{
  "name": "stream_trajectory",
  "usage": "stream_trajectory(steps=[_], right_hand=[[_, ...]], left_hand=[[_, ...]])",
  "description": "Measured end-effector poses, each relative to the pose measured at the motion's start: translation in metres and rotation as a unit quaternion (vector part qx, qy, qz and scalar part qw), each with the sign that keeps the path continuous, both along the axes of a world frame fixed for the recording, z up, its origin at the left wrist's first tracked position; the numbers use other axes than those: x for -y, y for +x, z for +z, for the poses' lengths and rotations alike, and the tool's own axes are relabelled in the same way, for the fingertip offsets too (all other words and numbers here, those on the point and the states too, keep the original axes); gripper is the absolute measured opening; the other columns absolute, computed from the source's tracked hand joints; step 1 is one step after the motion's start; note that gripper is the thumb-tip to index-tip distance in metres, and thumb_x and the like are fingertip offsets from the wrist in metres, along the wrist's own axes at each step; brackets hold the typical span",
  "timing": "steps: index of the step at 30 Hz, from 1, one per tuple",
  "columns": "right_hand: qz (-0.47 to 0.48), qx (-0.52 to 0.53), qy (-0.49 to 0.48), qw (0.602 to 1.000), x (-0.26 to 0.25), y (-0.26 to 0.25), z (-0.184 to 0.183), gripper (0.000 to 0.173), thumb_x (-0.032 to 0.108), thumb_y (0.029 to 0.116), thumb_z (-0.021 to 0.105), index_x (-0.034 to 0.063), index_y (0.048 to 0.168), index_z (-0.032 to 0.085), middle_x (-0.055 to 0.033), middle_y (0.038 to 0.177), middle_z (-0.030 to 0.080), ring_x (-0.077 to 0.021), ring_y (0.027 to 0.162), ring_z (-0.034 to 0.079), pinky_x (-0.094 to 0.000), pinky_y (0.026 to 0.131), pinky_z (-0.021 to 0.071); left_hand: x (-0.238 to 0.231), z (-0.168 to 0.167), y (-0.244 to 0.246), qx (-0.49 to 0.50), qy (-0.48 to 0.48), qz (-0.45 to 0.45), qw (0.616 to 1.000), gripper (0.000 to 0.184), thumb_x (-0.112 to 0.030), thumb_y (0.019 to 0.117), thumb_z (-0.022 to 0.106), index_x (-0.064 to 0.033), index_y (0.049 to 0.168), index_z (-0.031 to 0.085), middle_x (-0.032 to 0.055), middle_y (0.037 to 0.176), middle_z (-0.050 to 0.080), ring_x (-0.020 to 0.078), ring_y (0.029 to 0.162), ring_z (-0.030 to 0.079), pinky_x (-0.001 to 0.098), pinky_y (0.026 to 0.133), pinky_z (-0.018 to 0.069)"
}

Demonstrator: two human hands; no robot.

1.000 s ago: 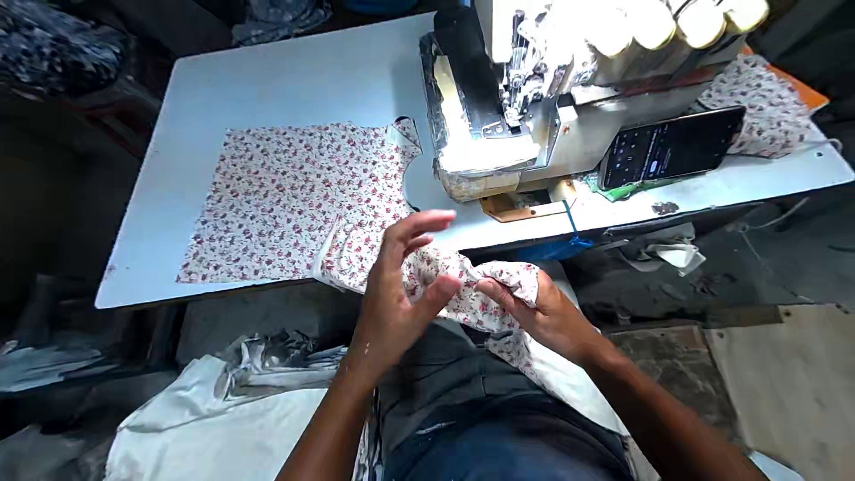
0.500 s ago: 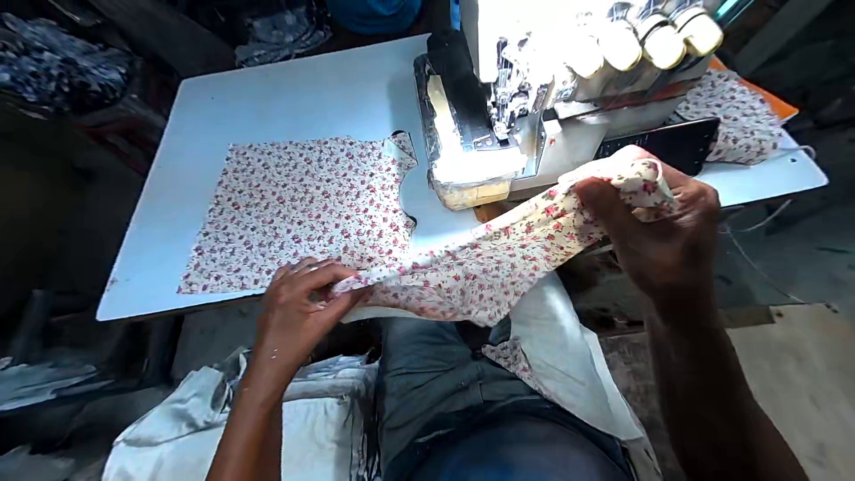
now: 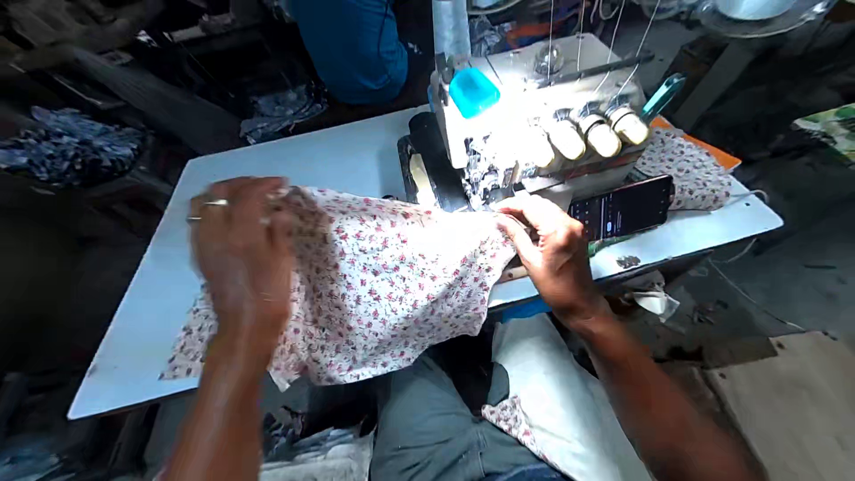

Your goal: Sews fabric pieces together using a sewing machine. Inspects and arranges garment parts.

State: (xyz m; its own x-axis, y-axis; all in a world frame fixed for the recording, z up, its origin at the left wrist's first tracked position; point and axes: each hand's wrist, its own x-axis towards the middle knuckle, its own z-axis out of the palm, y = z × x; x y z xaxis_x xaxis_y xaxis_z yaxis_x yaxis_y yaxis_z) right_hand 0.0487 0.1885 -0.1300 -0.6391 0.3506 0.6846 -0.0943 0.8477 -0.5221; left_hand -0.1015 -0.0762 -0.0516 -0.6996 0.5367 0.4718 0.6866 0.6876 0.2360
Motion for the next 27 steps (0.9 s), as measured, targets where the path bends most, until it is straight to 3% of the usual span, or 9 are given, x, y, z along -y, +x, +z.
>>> stream_trajectory(steps=[2,4,6,8,10,13,20,23,27], right_hand=[[-0.031,-0.007,0.014,0.999,-0.002,-0.010,-0.007,0.017,0.009,0.0971,0.067,0.0036,0.111,0.074,-0.0118,0.103,0.074,-0.0209,0.092,0.071,-0.0338,0.080,0.0576],[-0.043,0.005,-0.039,0.998,-0.003,-0.006,-0.019,0.021,0.009,0.0987,0.064,0.0045,0.117,0.072,-0.0102,0.106,0.072,-0.0154,0.085,0.067,-0.0293,0.073,0.0548],[-0.029,0.026,-0.133,0.990,-0.002,0.006,-0.038,0.023,0.015,0.1013,0.061,0.0060,0.121,0.069,-0.0049,0.105,0.070,-0.0061,0.078,0.064,-0.0225,0.068,0.0537],[0.026,0.039,-0.247,0.968,0.008,0.025,-0.058,0.024,0.017,0.1026,0.060,0.0009,0.118,0.068,-0.0046,0.100,0.071,-0.0006,0.067,0.062,-0.0171,0.059,0.0540],[0.089,0.069,-0.347,0.931,0.022,0.044,-0.071,0.024,0.015,0.1022,0.060,-0.0017,0.118,0.067,-0.0053,0.105,0.072,0.0008,0.060,0.060,-0.0157,0.052,0.0534],[0.146,0.074,-0.425,0.890,0.037,0.061,-0.084,0.019,0.014,0.1013,0.063,0.0048,0.116,0.070,-0.0017,0.108,0.072,0.0007,0.056,0.059,-0.0144,0.048,0.0524],[0.125,0.067,-0.388,0.911,0.031,0.070,-0.082,0.019,0.017,0.1012,0.063,0.0032,0.109,0.073,-0.0017,0.099,0.070,0.0028,0.060,0.059,-0.0119,0.052,0.0518],[0.107,0.101,-0.337,0.930,0.025,0.081,-0.075,0.021,0.016,0.1022,0.060,-0.0001,0.108,0.072,-0.0018,0.092,0.070,0.0025,0.065,0.061,-0.0127,0.058,0.0528],[0.092,0.168,-0.291,0.937,0.019,0.117,-0.068,0.018,0.014,0.1020,0.060,0.0030,0.110,0.072,-0.0006,0.089,0.071,-0.0006,0.069,0.064,-0.0160,0.062,0.0555]], left_hand=[[-0.048,-0.028,0.027,-0.034,0.000,-0.099,0.995,0.035,-0.011,0.1068,0.044,0.0059,0.134,0.059,0.0279,0.138,0.058,0.0423,0.127,0.057,0.0549,0.106,0.0461],[-0.083,-0.073,0.055,-0.060,0.015,-0.222,0.973,0.033,-0.022,0.1036,0.055,-0.0021,0.126,0.069,0.0191,0.129,0.067,0.0328,0.119,0.065,0.0495,0.099,0.0513],[-0.096,-0.092,0.069,-0.060,-0.031,-0.222,0.973,0.047,-0.043,0.1066,0.048,-0.0138,0.141,0.064,0.0070,0.147,0.060,0.0249,0.135,0.056,0.0497,0.112,0.0401],[-0.092,-0.095,0.068,-0.059,-0.040,-0.169,0.983,0.050,-0.047,0.1069,0.044,-0.0126,0.135,0.067,0.0100,0.143,0.062,0.0298,0.136,0.055,0.0530,0.116,0.0352],[-0.085,-0.091,0.065,-0.049,-0.052,-0.135,0.988,0.053,-0.048,0.1067,0.044,-0.0102,0.134,0.069,0.0125,0.143,0.062,0.0323,0.140,0.051,0.0523,0.118,0.0341],[-0.078,-0.085,0.065,-0.037,-0.067,-0.119,0.990,0.055,-0.049,0.1062,0.045,-0.0082,0.135,0.068,0.0138,0.146,0.060,0.0326,0.143,0.049,0.0518,0.119,0.0349],[-0.080,-0.083,0.066,-0.028,-0.064,-0.134,0.988,0.055,-0.047,0.1066,0.046,-0.0072,0.141,0.063,0.0128,0.151,0.055,0.0306,0.147,0.043,0.0489,0.122,0.0317],[-0.082,-0.080,0.058,-0.011,-0.067,-0.163,0.984,0.054,-0.043,0.1075,0.045,-0.0046,0.144,0.059,0.0156,0.152,0.053,0.0325,0.147,0.043,0.0515,0.122,0.0292],[-0.061,-0.061,0.074,0.065,-0.072,-0.213,0.972,0.053,-0.036,0.1078,0.050,-0.0036,0.150,0.051,0.0182,0.158,0.044,0.0350,0.149,0.038,0.0533,0.123,0.0257]])
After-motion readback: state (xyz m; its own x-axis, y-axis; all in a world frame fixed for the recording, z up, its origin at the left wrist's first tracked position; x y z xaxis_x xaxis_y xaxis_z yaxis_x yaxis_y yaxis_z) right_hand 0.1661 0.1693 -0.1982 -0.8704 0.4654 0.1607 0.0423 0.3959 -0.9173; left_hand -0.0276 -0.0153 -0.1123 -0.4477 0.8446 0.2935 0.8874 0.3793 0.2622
